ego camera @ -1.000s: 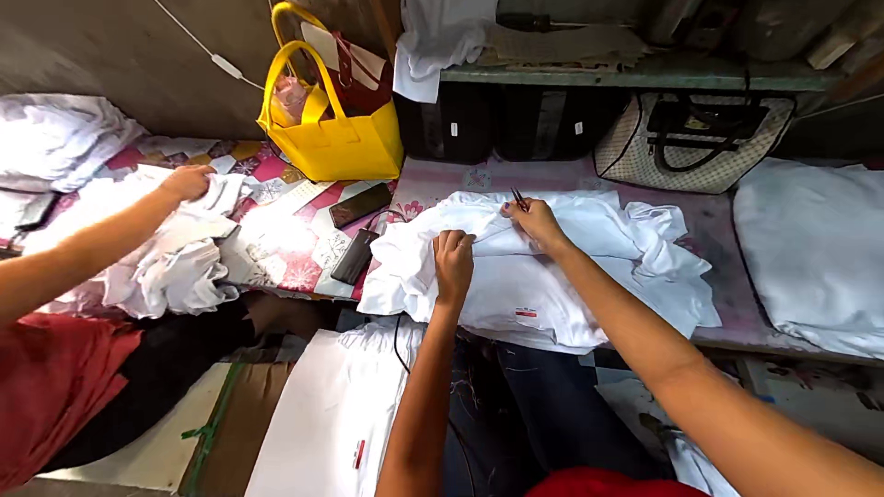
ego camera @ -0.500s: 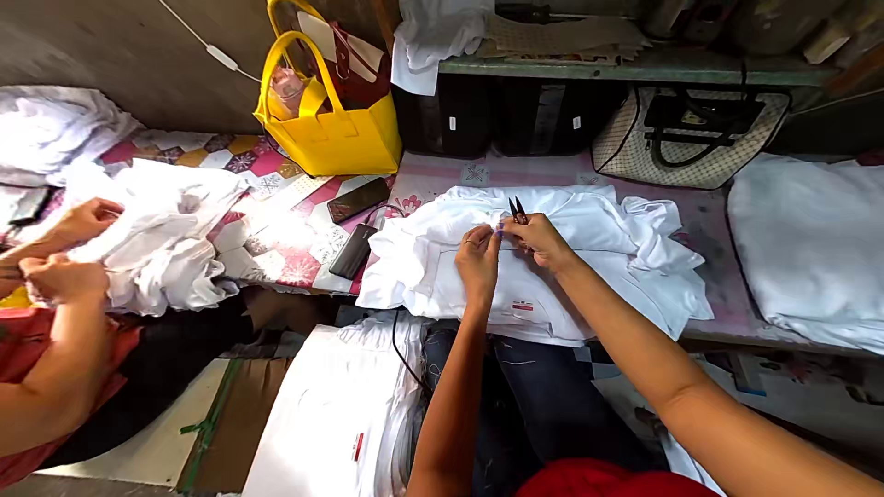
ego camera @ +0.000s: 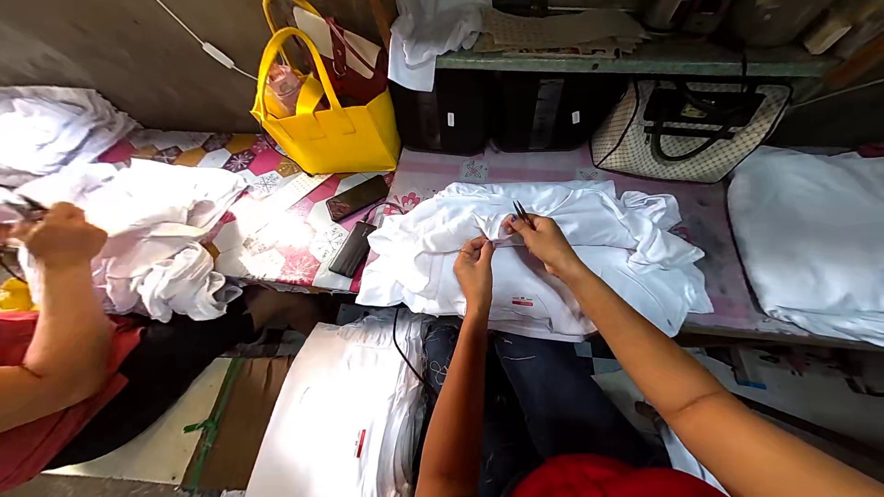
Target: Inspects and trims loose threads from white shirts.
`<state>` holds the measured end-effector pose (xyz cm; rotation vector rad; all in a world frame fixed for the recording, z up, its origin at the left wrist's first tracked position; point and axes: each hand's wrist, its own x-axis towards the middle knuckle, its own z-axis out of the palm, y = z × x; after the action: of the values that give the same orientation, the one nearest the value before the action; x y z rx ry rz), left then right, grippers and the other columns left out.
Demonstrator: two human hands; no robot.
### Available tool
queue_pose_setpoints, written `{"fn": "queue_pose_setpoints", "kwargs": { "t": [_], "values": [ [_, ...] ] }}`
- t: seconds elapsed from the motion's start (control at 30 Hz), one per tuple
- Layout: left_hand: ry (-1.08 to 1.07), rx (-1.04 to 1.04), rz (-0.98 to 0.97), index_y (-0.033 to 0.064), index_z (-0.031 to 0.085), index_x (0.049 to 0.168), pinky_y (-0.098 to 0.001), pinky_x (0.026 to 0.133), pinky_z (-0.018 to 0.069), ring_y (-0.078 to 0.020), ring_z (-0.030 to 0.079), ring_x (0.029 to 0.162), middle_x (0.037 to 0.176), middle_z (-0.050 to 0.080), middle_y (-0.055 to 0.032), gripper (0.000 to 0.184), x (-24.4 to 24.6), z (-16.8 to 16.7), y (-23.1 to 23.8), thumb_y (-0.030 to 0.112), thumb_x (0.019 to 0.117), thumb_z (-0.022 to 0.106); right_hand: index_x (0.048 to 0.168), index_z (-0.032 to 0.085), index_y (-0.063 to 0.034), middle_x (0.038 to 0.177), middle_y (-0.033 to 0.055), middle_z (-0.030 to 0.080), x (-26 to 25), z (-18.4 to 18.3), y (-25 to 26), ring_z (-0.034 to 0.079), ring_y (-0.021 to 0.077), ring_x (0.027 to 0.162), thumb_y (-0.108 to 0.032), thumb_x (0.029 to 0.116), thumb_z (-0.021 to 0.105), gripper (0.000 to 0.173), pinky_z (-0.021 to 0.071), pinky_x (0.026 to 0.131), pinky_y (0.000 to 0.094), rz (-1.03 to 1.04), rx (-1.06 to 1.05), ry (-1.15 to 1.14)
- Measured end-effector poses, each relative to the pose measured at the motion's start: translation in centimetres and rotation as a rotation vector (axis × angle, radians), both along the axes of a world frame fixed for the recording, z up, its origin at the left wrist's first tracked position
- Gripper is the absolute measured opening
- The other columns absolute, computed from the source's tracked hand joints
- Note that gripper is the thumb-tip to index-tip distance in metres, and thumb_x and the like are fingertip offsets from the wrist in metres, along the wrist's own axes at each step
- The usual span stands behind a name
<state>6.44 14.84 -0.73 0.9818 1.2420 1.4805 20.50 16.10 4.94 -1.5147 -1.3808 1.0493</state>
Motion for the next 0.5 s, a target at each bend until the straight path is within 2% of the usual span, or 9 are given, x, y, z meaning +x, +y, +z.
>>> {"fn": "queue_pose_setpoints", "kwargs": {
  "t": [0.03,0.07,0.1,0.17,0.23,0.33,0.5],
  "values": [
    [-0.044,-0.005,-0.003,-0.0086,0.068,0.104,-0.032,0.084,0.0607,-0.0131,0.071,0.084,0.093,0.073,-0.0122,0.012,0.1,0.1,0.0,-0.003,0.0947,0.065,0.114,0.07,-0.0034,0.101,0.0104,0.067,0.3,0.4,-0.1,0.061,0.0185,0.085,-0.037,0.1097,0.046,0.042,0.051,0.077,0.0407,0.022,0.021,-0.056],
    [-0.084,-0.006,-0.003,-0.0091,0.068,0.105,-0.0315,0.084,0.0608,-0.0134,0.071,0.085,0.094,0.073,-0.0124,0.012,0.2,0.3,0.0,-0.004,0.0944,0.065,0.116,0.069,-0.0029,0.1,0.0124,0.065,0.3,0.9,-0.3,0.061,0.0225,0.088,-0.04,0.1117,0.038,0.049,0.0501,0.079,0.0449,0.043,0.016,-0.09],
    [-0.116,-0.007,0.003,-0.0091,0.067,0.104,-0.0312,0.084,0.0608,-0.0134,0.071,0.085,0.094,0.073,-0.0122,0.011,0.2,0.4,0.1,-0.005,0.0938,0.065,0.114,0.069,-0.0023,0.09,0.0105,0.062,0.3,1.4,-0.5,0.057,0.0211,0.079,-0.04,0.1128,0.031,0.053,0.0479,0.074,0.0432,0.069,-0.002,-0.119],
    [-0.157,-0.006,0.013,-0.0088,0.067,0.104,-0.0316,0.083,0.0609,-0.0136,0.071,0.084,0.093,0.073,-0.0119,0.012,0.2,0.5,0.0,-0.007,0.0925,0.065,0.107,0.07,-0.0007,0.08,0.0082,0.059,0.5,2.4,-1.0,0.054,0.0179,0.072,-0.035,0.1135,0.031,0.052,0.0479,0.072,0.0397,0.182,-0.082,-0.169],
    [-0.172,-0.005,0.015,-0.0081,0.067,0.103,-0.0317,0.083,0.061,-0.0138,0.071,0.084,0.094,0.073,-0.0112,0.011,0.2,0.4,-0.1,-0.007,0.0922,0.065,0.101,0.069,-0.0009,0.079,0.0059,0.057,0.6,2.9,-1.2,0.051,0.0143,0.07,-0.035,0.1136,0.033,0.051,0.0457,0.071,0.0352,0.279,-0.182,-0.204],
    [-0.179,-0.006,0.007,-0.0083,0.066,0.103,-0.0324,0.084,0.0611,-0.0147,0.072,0.085,0.095,0.073,-0.0123,0.011,0.2,0.5,-0.1,-0.007,0.0928,0.063,0.1,0.068,-0.0026,0.078,0.0018,0.053,0.7,2.8,-1.0,0.047,0.0093,0.068,-0.037,0.1137,0.032,0.052,0.0423,0.067,0.0292,0.373,-0.283,-0.225],
    [-0.086,0.035,-0.003,-0.0076,0.068,0.101,-0.032,0.082,0.0602,-0.0135,0.071,0.086,0.094,0.073,-0.0113,0.01,0.1,0.3,-0.1,-0.005,0.0918,0.063,0.095,0.067,0.0,0.081,0.0057,0.056,0.3,2.4,-0.1,0.05,0.0126,0.073,-0.032,0.114,0.033,0.05,0.0426,0.072,0.0335,0.387,-0.294,-0.303]
  ]
}}
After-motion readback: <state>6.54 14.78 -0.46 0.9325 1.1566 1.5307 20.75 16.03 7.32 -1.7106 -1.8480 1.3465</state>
